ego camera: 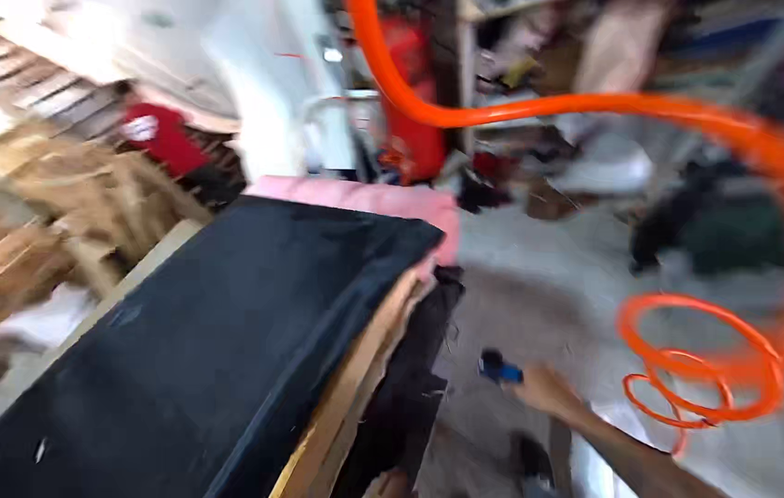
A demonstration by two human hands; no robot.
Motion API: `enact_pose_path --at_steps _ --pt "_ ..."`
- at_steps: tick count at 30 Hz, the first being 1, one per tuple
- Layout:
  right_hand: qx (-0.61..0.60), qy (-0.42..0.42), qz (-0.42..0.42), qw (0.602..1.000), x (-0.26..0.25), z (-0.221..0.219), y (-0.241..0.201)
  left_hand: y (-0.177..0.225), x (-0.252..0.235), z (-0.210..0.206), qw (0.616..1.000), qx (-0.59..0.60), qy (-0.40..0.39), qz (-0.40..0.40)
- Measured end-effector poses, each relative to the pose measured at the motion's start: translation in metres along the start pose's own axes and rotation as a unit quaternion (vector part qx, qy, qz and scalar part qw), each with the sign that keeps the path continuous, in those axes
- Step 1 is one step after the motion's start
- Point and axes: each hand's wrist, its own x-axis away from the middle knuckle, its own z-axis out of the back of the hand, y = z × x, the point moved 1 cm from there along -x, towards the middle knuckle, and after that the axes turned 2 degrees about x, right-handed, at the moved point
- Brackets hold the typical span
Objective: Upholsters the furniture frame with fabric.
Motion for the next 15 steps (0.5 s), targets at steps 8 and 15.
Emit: enact_pose_path --at_steps 8,15 --pt "-0.775 0.204 -0.041 0.597 -0.129 -0.074 0.097 0.050 -0.116 0.038 0.996 -0.064 -0.023 -0.054" --pt "-0.704 0.178 -0.001 0.688 -0.176 -0.081 0.088 0.124 -0.351 -0.023 0.908 0.378 0.053 0.173"
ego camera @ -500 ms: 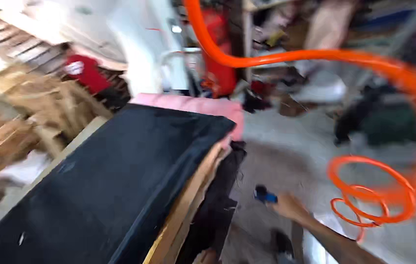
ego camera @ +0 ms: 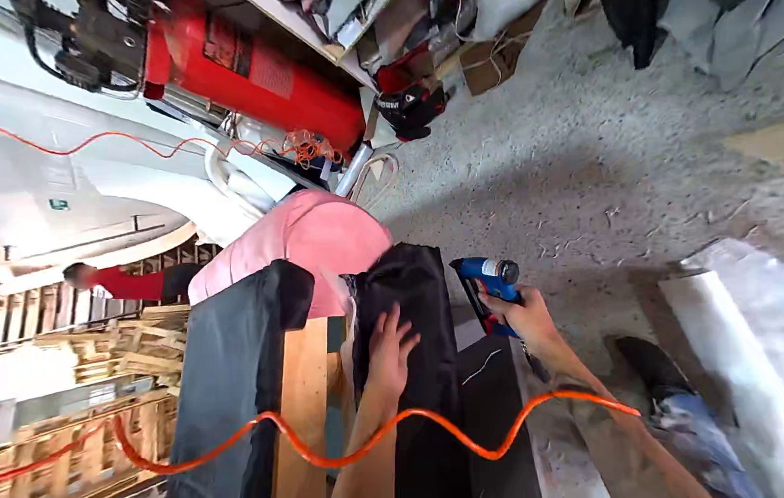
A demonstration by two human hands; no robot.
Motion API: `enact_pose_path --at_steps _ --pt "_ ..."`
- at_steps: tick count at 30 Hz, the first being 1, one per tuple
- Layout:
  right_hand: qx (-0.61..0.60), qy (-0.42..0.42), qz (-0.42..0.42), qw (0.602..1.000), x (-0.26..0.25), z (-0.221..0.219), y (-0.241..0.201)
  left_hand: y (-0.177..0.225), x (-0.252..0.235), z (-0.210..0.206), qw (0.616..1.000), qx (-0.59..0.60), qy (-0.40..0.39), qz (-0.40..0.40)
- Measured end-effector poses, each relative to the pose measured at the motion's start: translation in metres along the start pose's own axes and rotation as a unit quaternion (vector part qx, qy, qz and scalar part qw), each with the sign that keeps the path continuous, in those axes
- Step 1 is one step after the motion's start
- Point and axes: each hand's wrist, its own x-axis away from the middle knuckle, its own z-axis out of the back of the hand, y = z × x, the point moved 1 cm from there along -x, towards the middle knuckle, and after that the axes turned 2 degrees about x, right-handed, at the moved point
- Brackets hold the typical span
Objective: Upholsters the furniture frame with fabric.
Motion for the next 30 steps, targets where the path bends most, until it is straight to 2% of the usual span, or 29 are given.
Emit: enact_pose_path --at_steps 3,6,10,13,15,17,19,22,25,27,30 --pt "-0.055 -0.010 0.005 0.998 -0.003 0.010 0.022 0.002 -0.077 -0.047 0.988 0.141 0.063 -0.001" --pt "-0.061 -0.008 -0.012 0.998 -0.004 0.034 0.044 -0.008 -0.111 -0.068 0.962 0.242 0.114 -0.050" --pt "0.007 0.002 -0.024 1.000 -0.006 0.061 0.052 -0.039 -0.083 -0.061 0.965 0.157 0.176 -0.116" --pt "0.137 -0.021 0.010 0.990 -0.019 0.061 0.038 -0.049 -0.047 -0.042 0.957 0.069 0.208 -0.187" --pt "0.203 -0.056 0.061 0.976 -0.032 0.047 0.025 -0.051 -0.033 -0.026 0.950 0.048 0.228 -0.209" --pt "0.228 -0.095 0.121 0.961 -0.048 0.025 0.015 -0.049 -0.026 -0.016 0.947 0.051 0.250 -0.195" --pt "0.226 -0.127 0.169 0.951 -0.064 -0.003 0.009 -0.041 -0.023 -0.014 0.943 0.079 0.272 -0.172" --pt "0.209 -0.161 0.210 0.941 -0.075 -0.043 0.001 -0.036 -0.018 -0.012 0.944 0.126 0.246 -0.181" --pt "0.189 -0.189 0.259 0.928 -0.082 -0.072 -0.008 -0.028 -0.013 -0.014 0.938 0.146 0.256 -0.182" --pt "0.184 -0.198 0.284 0.920 -0.087 -0.085 -0.013 -0.026 -0.011 -0.011 0.932 0.080 0.292 -0.202" --pt "0.203 -0.198 0.313 0.907 -0.093 -0.097 -0.018 -0.032 -0.008 -0.003 0.902 -0.084 0.332 -0.265"
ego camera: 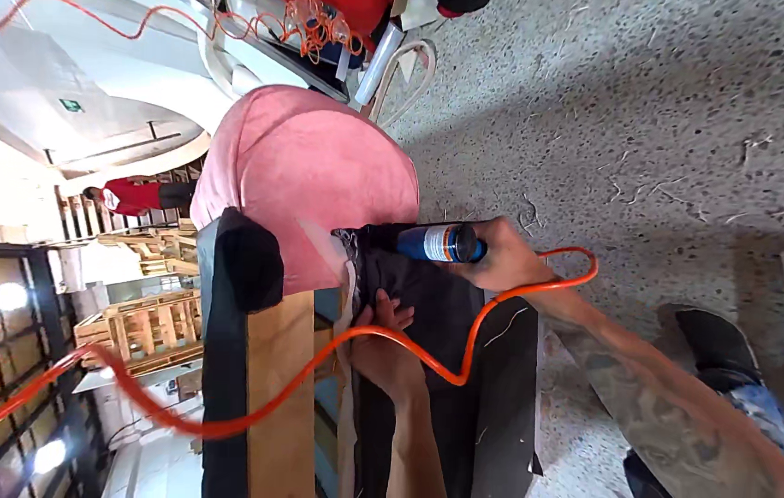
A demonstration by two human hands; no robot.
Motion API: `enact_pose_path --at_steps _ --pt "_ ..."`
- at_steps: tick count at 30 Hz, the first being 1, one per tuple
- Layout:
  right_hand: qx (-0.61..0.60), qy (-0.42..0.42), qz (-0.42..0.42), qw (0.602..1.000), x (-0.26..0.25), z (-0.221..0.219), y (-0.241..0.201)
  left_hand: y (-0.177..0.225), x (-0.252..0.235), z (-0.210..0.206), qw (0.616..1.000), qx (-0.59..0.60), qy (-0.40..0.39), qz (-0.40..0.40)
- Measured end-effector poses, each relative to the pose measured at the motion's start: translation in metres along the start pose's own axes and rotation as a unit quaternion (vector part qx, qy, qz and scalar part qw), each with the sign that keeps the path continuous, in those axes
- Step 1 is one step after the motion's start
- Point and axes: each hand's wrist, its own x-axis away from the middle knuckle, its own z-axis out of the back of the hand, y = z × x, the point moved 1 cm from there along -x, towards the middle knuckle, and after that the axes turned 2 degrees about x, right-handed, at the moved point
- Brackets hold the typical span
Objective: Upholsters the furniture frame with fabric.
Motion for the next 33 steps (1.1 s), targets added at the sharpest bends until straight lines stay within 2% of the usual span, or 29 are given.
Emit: enact_pose_path --at_steps 2,5,9,16,26,30,33 --pt "0.024 -0.012 0.019 0.999 -0.009 -0.001 -0.003 0.001 -0.003 0.004 0.996 -0.074 0.015 -0.040" --pt "0.031 -0.012 0.080 0.996 -0.018 -0.005 -0.004 -0.002 -0.010 0.009 0.994 -0.082 0.024 -0.072" --pt "0.069 -0.019 0.073 0.995 -0.020 -0.007 -0.002 0.003 -0.012 0.008 0.994 -0.102 0.026 -0.043" --pt "0.102 -0.015 0.056 0.993 -0.023 -0.014 -0.012 0.003 -0.014 0.007 0.993 -0.104 0.038 -0.037" --pt "0.092 -0.040 0.067 0.993 0.011 -0.032 -0.017 0.006 -0.012 0.016 0.997 -0.070 0.013 0.008" --pt "0.087 -0.053 0.057 0.993 0.032 -0.042 -0.021 -0.004 -0.001 0.039 0.996 -0.082 -0.019 0.009" --pt "0.085 -0.060 0.070 0.992 0.049 -0.052 -0.022 -0.016 0.024 0.079 0.986 -0.137 -0.073 -0.053"
